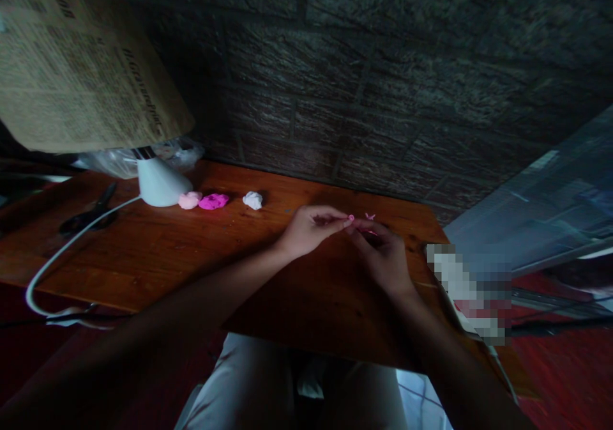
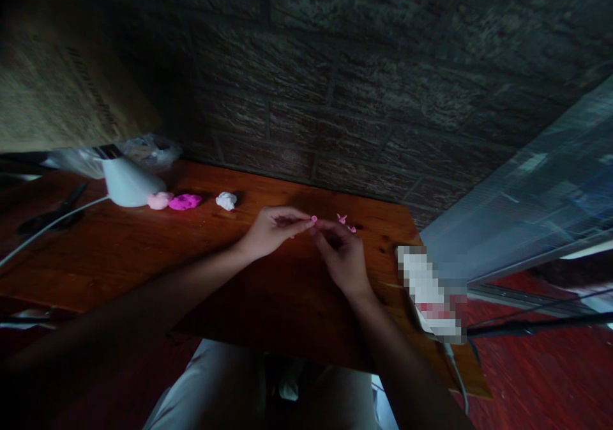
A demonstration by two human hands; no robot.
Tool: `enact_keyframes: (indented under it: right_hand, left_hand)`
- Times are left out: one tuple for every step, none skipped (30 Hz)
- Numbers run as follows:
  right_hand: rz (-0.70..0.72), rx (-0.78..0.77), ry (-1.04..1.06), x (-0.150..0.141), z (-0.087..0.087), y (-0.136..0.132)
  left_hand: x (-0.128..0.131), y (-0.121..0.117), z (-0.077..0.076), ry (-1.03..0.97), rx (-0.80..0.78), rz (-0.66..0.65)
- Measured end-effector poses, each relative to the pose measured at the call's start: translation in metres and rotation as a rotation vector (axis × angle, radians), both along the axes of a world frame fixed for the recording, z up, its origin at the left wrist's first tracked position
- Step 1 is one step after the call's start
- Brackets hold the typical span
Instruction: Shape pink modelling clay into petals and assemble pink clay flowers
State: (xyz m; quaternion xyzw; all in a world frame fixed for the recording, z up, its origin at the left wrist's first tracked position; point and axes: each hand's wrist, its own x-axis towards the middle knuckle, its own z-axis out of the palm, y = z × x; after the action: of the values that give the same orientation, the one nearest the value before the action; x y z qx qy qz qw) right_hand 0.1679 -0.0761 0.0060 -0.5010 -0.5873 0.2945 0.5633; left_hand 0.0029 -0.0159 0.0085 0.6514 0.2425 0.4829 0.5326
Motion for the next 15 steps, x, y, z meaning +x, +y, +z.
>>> enact_keyframes:
  right_hand:
    - [0.0,-0.002,0.001,0.0,0.0,0.0]
    - [0.001,-0.003,-0.002,0.001,0.0,0.001]
    - [0.001,-0.005,-0.012,0.002,0.0,0.001]
    - [-0.002,-0.008,-0.029,0.003,0.0,0.002]
    - [-0.012,-0.009,-0.054,0.005,0.0,0.002]
    - [-0.024,-0.008,-0.093,0.007,0.0,0.002]
    - [-0.04,-0.001,-0.146,0.01,0.0,0.003]
    - [-0.051,0.01,-0.218,0.012,-0.001,0.003]
    - [-0.038,0.018,-0.306,0.013,-0.001,0.003]
    - [-0.008,0.023,-0.395,0.014,-0.001,0.002]
    - [0.042,0.023,-0.474,0.014,-0.001,0.002]
    - [0.099,0.021,-0.544,0.013,-0.002,0.001]
    - [0.155,0.019,-0.601,0.012,-0.002,0.001]
    - [0.205,0.016,-0.646,0.01,-0.002,0.001]
    - [0.245,0.017,-0.681,0.008,-0.003,0.001]
  left_hand:
    - [0.0,0.001,0.0,0.001,0.0,-0.018]
    - [-0.001,0.002,0.0,0.006,0.004,-0.038]
    - [-0.002,0.004,0.0,0.021,0.01,-0.06]
    - [-0.003,0.007,-0.001,0.042,0.022,-0.08]
    - [-0.005,0.01,-0.001,0.074,0.037,-0.092]
    - [-0.008,0.014,-0.001,0.117,0.06,-0.098]
    - [-0.011,0.018,-0.001,0.162,0.097,-0.08]
    - [-0.015,0.023,-0.002,0.215,0.149,-0.031]
    - [-0.019,0.027,-0.002,0.288,0.212,0.017]
    - [-0.023,0.031,-0.003,0.37,0.278,0.068]
    - [-0.027,0.034,-0.004,0.462,0.337,0.094]
    - [-0.03,0.036,-0.004,0.532,0.39,0.107]
    - [-0.031,0.038,-0.005,0.591,0.435,0.087]
    - [-0.032,0.038,-0.007,0.641,0.473,0.054]
    - [-0.032,0.038,-0.008,0.678,0.501,0.018]
